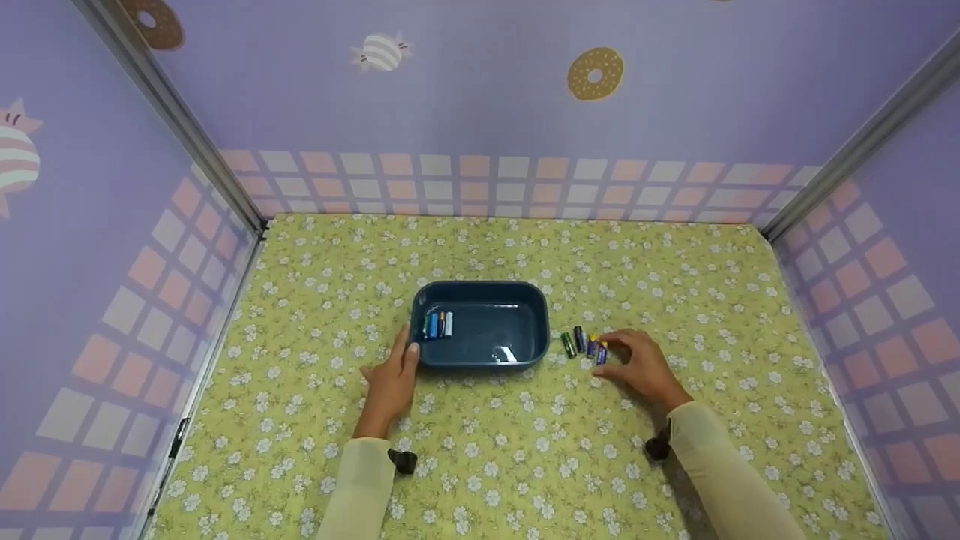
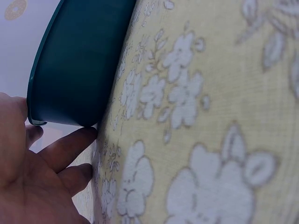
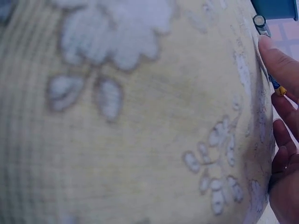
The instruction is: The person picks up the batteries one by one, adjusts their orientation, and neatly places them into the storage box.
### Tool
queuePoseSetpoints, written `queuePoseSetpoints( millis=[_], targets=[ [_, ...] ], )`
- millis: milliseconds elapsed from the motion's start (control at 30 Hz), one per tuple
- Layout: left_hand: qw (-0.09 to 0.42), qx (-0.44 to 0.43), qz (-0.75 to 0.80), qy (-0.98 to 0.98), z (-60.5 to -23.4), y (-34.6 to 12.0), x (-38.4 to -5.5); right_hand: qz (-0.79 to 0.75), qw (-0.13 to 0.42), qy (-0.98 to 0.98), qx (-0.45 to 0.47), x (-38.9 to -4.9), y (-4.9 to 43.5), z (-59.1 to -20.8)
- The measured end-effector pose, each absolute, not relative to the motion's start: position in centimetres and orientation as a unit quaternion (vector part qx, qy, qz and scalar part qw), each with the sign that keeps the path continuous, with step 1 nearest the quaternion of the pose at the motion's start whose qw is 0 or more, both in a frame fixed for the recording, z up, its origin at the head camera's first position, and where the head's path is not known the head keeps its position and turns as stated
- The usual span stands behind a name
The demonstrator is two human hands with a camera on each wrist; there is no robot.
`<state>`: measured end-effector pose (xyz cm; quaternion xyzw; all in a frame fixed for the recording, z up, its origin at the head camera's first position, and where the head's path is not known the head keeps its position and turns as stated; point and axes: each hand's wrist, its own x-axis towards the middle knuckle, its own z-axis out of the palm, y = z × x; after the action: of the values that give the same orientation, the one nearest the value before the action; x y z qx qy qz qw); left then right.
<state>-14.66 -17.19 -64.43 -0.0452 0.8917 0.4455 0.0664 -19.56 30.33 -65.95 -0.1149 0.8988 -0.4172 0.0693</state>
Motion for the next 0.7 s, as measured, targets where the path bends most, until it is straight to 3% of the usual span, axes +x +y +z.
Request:
queuePoseSetpoints(
  millis=[700],
  targets=[
    [0.063, -0.045, 0.447, 0.891, -64.3, -17.1, -14.8, -0.437, 0.076, 0.892, -0.085, -20.4, 29.0, -63.8]
  ],
)
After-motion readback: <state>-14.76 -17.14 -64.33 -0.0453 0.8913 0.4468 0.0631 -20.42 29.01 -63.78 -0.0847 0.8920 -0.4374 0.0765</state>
